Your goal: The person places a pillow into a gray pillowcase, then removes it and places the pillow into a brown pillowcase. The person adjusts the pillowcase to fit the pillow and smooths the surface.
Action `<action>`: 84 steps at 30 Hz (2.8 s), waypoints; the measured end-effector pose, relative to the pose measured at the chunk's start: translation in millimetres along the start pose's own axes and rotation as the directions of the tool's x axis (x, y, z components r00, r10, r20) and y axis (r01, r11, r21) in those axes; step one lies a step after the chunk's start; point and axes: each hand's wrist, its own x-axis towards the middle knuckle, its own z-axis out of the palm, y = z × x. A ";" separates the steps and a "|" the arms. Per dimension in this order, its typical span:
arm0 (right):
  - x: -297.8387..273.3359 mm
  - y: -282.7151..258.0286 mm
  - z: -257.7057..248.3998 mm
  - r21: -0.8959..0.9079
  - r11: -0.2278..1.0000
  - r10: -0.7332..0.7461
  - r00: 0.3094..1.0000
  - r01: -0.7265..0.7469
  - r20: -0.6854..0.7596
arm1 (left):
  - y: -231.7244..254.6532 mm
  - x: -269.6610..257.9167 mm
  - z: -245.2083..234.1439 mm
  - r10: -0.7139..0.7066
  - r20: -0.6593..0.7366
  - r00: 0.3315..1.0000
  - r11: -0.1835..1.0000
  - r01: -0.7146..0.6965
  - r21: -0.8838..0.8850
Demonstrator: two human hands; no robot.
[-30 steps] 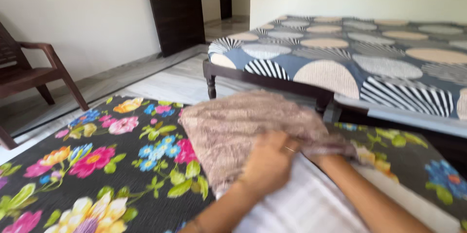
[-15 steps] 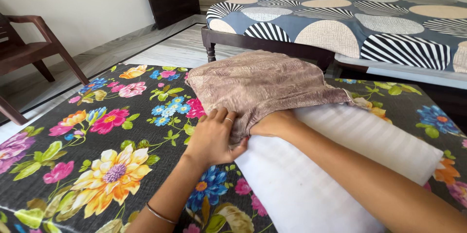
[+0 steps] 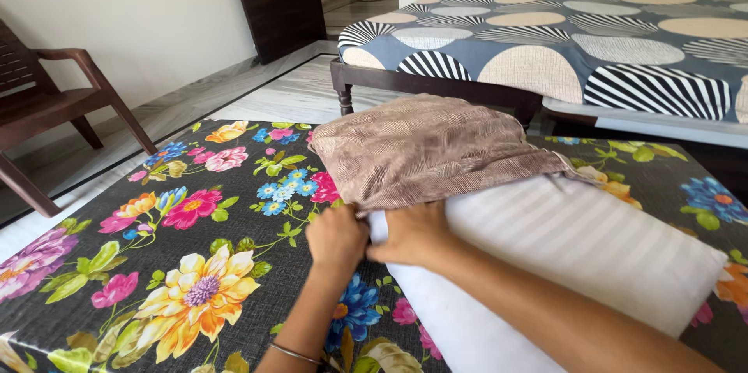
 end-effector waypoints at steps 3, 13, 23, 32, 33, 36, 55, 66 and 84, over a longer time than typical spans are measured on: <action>-3.8 -7.8 -3.4 -0.047 0.999 0.000 0.999 0.002 0.046 | 4.3 4.7 0.8 0.078 -0.029 0.997 0.995 -0.080 -0.061; 117.8 45.9 60.8 0.010 0.997 0.072 0.980 -0.072 -0.185 | 27.3 -10.9 -43.5 0.200 0.168 0.965 0.762 -0.046 -0.646; 77.0 8.8 62.6 0.229 0.963 -0.171 0.979 0.141 0.113 | -34.9 -21.5 -22.1 0.160 0.217 0.963 0.979 -0.126 -0.163; -5.7 232.1 38.4 0.252 0.944 0.200 0.977 -0.212 0.072 | 95.0 -0.3 -13.6 0.387 0.038 0.921 0.912 -0.376 -0.166; -11.3 252.8 38.1 0.207 0.933 0.286 0.956 -0.295 0.073 | 111.8 4.7 -6.8 0.391 0.052 0.919 0.908 -0.376 -0.183; -14.0 282.5 46.8 0.176 0.881 0.425 0.899 -0.438 0.107 | 159.1 33.2 22.5 0.433 0.075 0.898 0.894 -0.418 -0.160; -17.5 255.2 50.3 0.600 0.774 0.285 0.957 -0.200 -0.049 | 284.5 116.1 112.1 0.586 0.270 0.764 0.766 -0.414 -0.492; 30.7 232.2 70.4 0.456 0.845 0.370 0.922 -0.281 -0.117 | 228.9 55.0 86.8 0.806 0.221 0.549 0.591 -0.750 -0.297; 16.0 58.7 1.8 0.307 0.949 -0.030 0.951 -0.069 0.308 | -67.2 86.1 24.5 0.031 0.005 1.000 0.999 -0.031 -0.011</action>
